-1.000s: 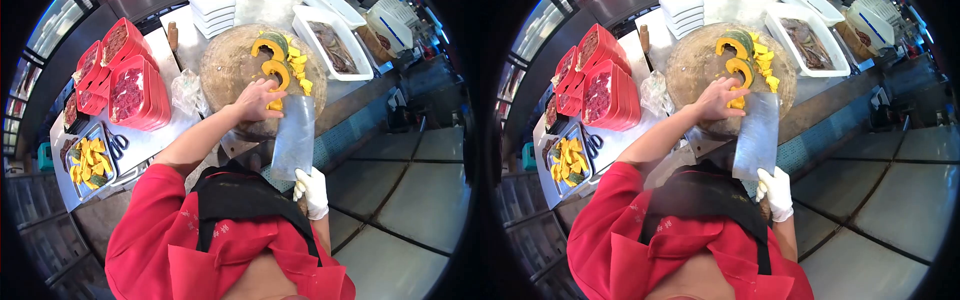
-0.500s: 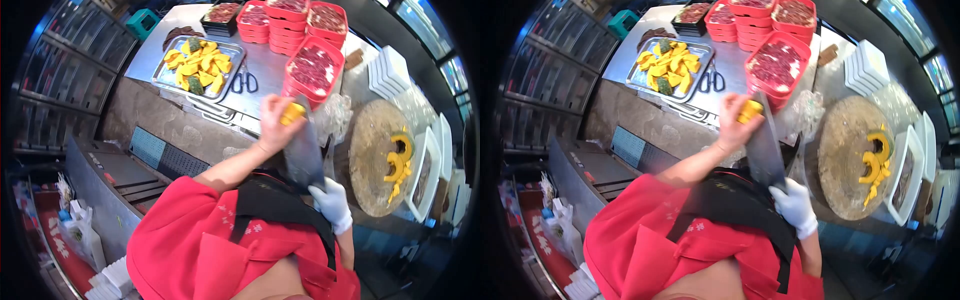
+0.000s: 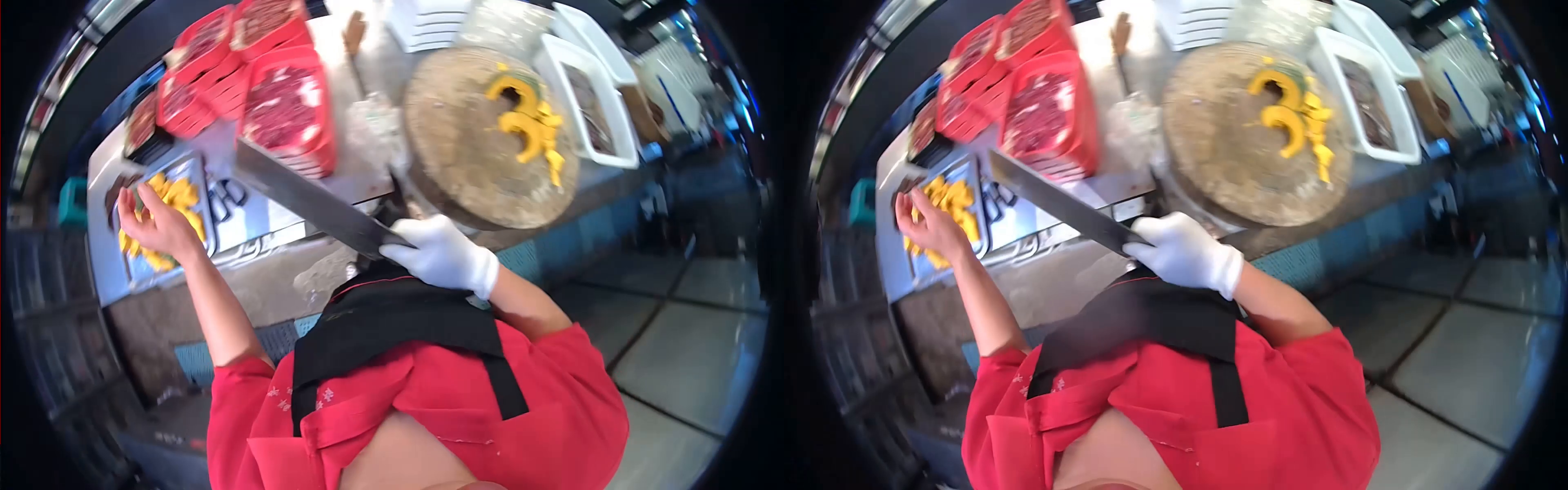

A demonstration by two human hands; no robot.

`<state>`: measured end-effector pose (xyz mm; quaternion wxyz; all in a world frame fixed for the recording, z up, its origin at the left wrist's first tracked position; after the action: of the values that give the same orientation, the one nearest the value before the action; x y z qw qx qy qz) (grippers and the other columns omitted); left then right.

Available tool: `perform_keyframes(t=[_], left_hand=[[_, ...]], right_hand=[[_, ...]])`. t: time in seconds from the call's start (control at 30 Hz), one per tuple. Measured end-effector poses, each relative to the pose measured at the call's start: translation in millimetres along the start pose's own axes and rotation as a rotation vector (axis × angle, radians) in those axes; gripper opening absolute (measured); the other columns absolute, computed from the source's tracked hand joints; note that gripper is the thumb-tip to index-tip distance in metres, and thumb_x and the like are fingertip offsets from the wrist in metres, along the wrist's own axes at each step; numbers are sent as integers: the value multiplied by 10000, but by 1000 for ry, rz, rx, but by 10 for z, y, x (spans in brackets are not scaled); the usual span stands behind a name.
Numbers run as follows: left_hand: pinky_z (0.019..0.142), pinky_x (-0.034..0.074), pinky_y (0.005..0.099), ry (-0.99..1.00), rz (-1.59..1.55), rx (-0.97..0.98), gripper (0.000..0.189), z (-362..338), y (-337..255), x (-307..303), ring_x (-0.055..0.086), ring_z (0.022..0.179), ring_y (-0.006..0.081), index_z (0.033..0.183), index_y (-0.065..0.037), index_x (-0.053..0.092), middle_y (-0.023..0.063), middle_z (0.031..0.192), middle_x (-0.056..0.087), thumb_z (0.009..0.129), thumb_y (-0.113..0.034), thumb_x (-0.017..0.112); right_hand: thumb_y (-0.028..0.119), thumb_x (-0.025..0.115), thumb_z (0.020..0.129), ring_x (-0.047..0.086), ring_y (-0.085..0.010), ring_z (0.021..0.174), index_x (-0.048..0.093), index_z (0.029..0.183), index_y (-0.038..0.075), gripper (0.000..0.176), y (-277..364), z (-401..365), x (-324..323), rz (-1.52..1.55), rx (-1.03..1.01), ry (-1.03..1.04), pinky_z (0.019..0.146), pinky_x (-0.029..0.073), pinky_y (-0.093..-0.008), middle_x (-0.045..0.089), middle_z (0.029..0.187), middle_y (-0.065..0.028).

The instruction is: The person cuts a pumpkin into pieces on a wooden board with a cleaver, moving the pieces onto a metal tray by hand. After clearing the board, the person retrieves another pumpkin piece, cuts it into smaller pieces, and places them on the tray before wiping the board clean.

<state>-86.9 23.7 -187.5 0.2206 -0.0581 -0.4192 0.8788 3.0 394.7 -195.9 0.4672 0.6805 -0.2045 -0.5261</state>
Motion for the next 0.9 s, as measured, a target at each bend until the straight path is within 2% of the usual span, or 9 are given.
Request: perform_keyframes(t=[0.07,0.13,0.23,0.37,0.43,0.53,0.73,0.8,0.9], left_hand=[[863,471,303,230,-158,-25,265,-616,-461,460,571,984,197,1127,22,588,108,1074,603,867,1,636],[812,471,260,631,-388,147,309,-1333,-1192,1015,576,932,150,1100,-20,614,63,1045,609,804,50,669],[787,506,316,1052,-588,302,289,-2376,-2063,1847,626,940,232,1036,-73,655,91,1033,650,766,28,678],[830,495,394,1212,-732,614,380,-3442,-2601,2532,592,981,328,1053,-81,644,116,1066,616,686,10,686],[803,497,400,1428,-420,883,406,-3835,-2643,2728,585,972,320,1076,-94,625,107,1032,595,683,-13,690],[795,496,412,1509,-355,671,411,-3812,-2538,2723,582,955,329,1083,-108,614,109,988,580,687,-42,701],[775,507,423,1175,243,311,394,-3372,-2196,2023,600,914,356,1050,-71,626,139,1001,585,691,-151,768],[756,493,413,1094,250,269,405,-3360,-2196,1802,577,862,352,1041,-35,607,163,945,550,696,-154,783],[765,489,399,1099,171,192,550,-3369,-2195,1611,578,872,326,1119,-2,541,161,939,545,677,-181,816]], right_hand=[[163,649,856,595,-361,598,629,836,36,130,-67,-489,-409,-117,138,-153,544,475,-396,584,671,-182],[149,674,841,590,-291,517,635,851,21,135,-86,-1146,-793,-128,350,-340,494,464,-362,573,625,-146],[118,682,845,547,-143,450,627,832,-3,134,-293,-1875,-1215,-15,570,-675,443,422,-287,545,549,-70],[69,644,878,483,-83,437,606,803,-15,119,-531,-2463,-1549,278,680,-1014,427,374,-250,537,539,-24],[52,635,877,477,-82,434,604,805,-30,114,-665,-2656,-1690,360,651,-1077,431,376,-246,538,540,-28],[43,637,872,479,-82,434,606,806,-29,103,-909,-2768,-1907,380,606,-1006,434,377,-245,539,539,-28],[37,633,872,507,-84,421,599,796,-17,99,-1200,-2157,-2231,318,452,-680,414,388,-274,534,507,-39],[50,647,859,562,-195,431,582,784,-8,115,-1238,-1825,-2232,208,281,-605,436,420,-324,566,542,-108],[79,660,844,569,-424,591,519,744,11,186,-1020,-1361,-2268,-310,-153,-476,471,425,-425,532,599,-226]])
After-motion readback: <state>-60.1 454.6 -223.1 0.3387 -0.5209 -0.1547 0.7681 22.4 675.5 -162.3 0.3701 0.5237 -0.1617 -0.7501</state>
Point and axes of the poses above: each hand's wrist, its own z-axis towards the middle knuckle, its own x-axis out of the palm, y = z × x, the point moved 6 cm from there along z, towards the middle knuckle
